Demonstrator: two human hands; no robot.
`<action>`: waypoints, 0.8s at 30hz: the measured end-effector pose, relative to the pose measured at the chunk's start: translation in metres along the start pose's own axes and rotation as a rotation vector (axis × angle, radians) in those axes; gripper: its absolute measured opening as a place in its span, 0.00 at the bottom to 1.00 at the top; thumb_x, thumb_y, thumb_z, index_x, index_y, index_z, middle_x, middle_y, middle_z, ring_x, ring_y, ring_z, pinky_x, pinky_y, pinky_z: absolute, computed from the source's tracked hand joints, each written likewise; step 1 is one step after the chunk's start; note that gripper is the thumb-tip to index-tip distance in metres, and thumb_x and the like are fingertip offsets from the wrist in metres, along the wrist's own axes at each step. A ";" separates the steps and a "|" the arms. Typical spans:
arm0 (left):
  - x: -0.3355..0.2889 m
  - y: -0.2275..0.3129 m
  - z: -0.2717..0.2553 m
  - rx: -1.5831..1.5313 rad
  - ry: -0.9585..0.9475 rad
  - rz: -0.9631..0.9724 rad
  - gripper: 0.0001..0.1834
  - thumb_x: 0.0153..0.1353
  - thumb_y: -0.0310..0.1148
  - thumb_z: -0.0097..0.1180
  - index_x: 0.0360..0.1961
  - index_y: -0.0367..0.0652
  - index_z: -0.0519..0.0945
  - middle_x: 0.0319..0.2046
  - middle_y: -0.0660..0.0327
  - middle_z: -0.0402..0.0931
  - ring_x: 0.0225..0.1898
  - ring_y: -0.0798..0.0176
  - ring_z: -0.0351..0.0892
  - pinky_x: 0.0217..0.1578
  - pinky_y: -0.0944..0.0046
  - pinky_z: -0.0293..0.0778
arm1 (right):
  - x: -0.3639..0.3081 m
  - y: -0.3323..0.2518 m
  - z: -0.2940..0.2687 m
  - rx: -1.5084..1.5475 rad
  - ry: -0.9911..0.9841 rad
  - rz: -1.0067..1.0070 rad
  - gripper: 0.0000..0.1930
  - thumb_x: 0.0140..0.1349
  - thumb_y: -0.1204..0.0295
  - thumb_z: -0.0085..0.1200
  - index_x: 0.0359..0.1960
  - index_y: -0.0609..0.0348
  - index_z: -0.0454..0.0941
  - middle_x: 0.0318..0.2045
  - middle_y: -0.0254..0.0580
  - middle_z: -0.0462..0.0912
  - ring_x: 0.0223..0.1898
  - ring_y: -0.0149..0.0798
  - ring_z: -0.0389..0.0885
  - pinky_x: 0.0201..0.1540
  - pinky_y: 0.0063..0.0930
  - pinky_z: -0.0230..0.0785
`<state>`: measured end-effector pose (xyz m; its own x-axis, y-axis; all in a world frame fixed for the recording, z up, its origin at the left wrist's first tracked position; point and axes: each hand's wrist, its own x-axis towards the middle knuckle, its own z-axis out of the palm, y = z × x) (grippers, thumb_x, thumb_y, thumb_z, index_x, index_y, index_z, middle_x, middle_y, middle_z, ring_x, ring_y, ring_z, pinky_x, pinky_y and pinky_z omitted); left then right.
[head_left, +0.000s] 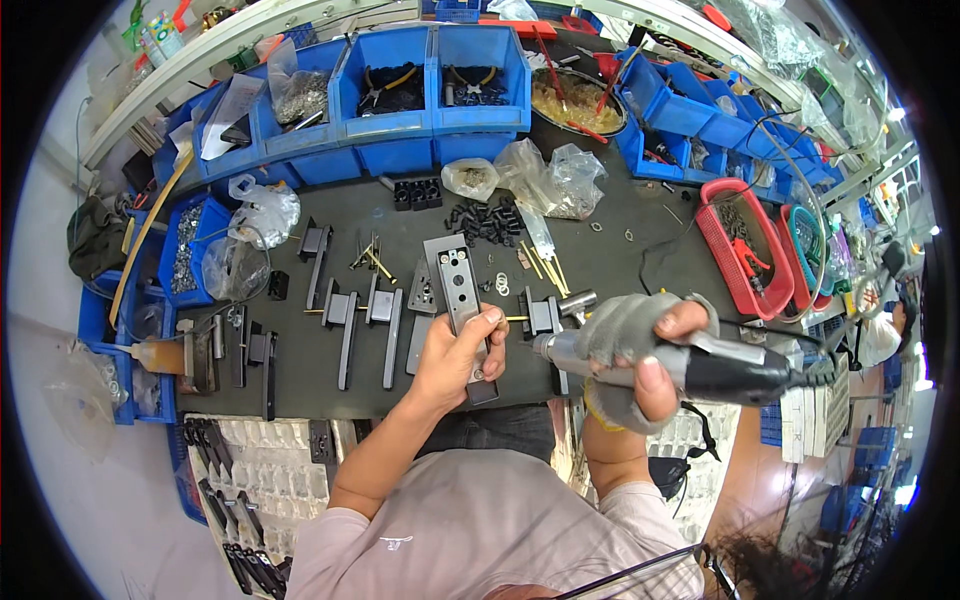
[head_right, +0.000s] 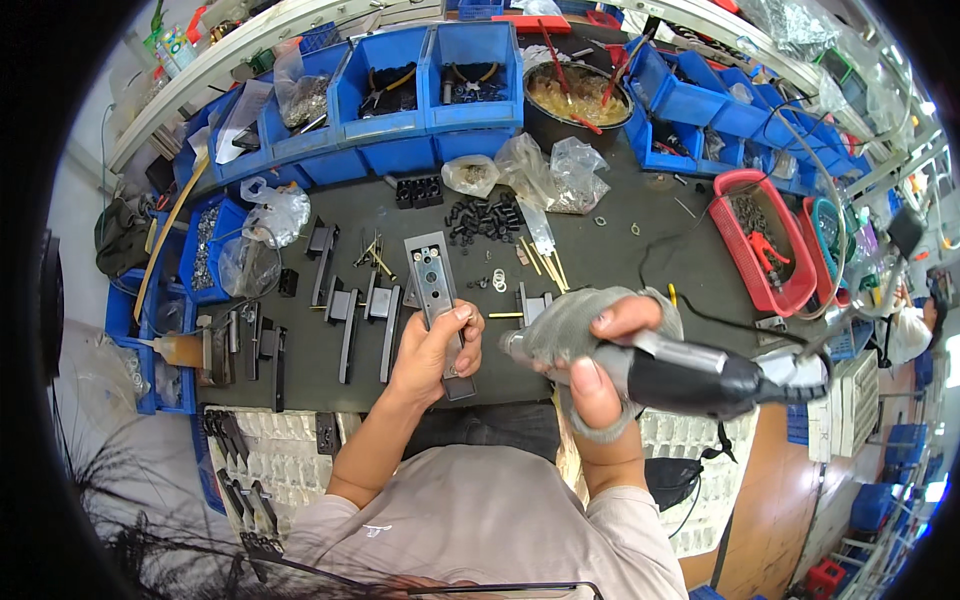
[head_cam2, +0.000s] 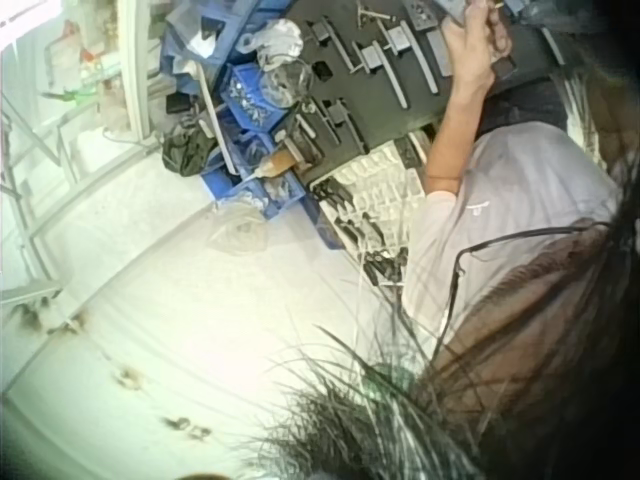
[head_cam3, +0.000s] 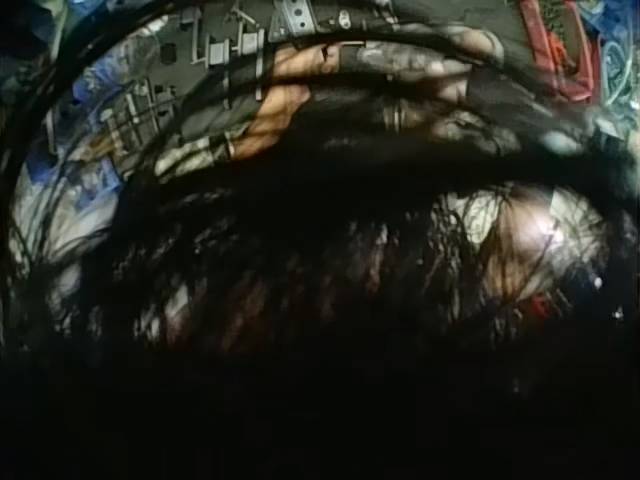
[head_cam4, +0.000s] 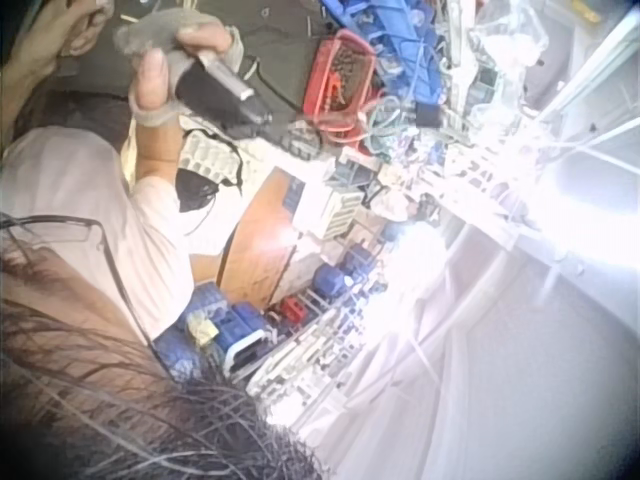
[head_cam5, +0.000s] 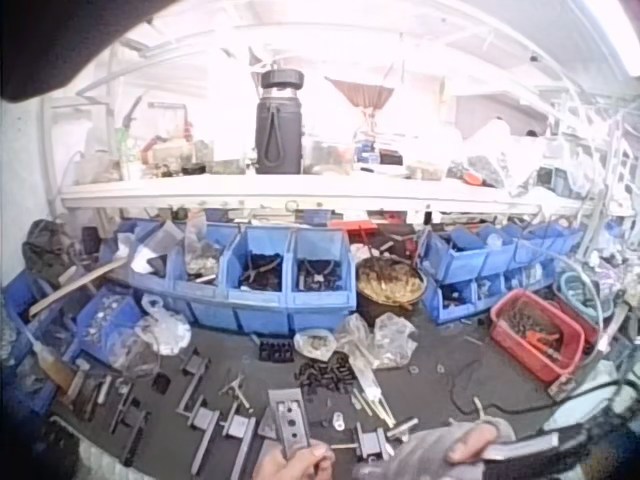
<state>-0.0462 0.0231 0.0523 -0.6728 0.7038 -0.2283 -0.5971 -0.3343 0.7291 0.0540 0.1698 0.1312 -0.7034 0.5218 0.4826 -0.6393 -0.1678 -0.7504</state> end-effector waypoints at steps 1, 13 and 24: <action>0.000 -0.002 0.000 -0.020 -0.002 -0.018 0.12 0.70 0.34 0.53 0.32 0.36 0.73 0.25 0.62 0.71 0.17 0.71 0.67 0.17 0.67 0.63 | -0.001 -0.005 0.003 0.021 -0.014 -0.001 0.22 0.57 0.64 0.64 0.42 0.50 0.60 0.26 0.37 0.70 0.28 0.36 0.73 0.32 0.32 0.72; -0.006 -0.012 -0.007 0.035 0.032 -0.030 0.13 0.70 0.35 0.54 0.36 0.32 0.76 0.22 0.59 0.73 0.17 0.69 0.68 0.18 0.67 0.63 | -0.008 -0.003 0.009 -0.042 0.015 0.071 0.24 0.57 0.60 0.65 0.43 0.47 0.58 0.33 0.43 0.74 0.34 0.38 0.77 0.39 0.34 0.75; -0.001 -0.017 -0.011 -0.138 0.060 -0.026 0.06 0.65 0.28 0.58 0.37 0.37 0.76 0.26 0.61 0.73 0.20 0.73 0.66 0.20 0.70 0.60 | -0.011 0.002 0.007 -0.090 0.089 0.128 0.25 0.57 0.59 0.65 0.43 0.47 0.58 0.37 0.44 0.74 0.38 0.38 0.78 0.45 0.35 0.75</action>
<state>-0.0403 0.0216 0.0330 -0.6785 0.6760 -0.2875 -0.6665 -0.4020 0.6278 0.0586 0.1582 0.1274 -0.7446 0.5735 0.3415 -0.5131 -0.1645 -0.8424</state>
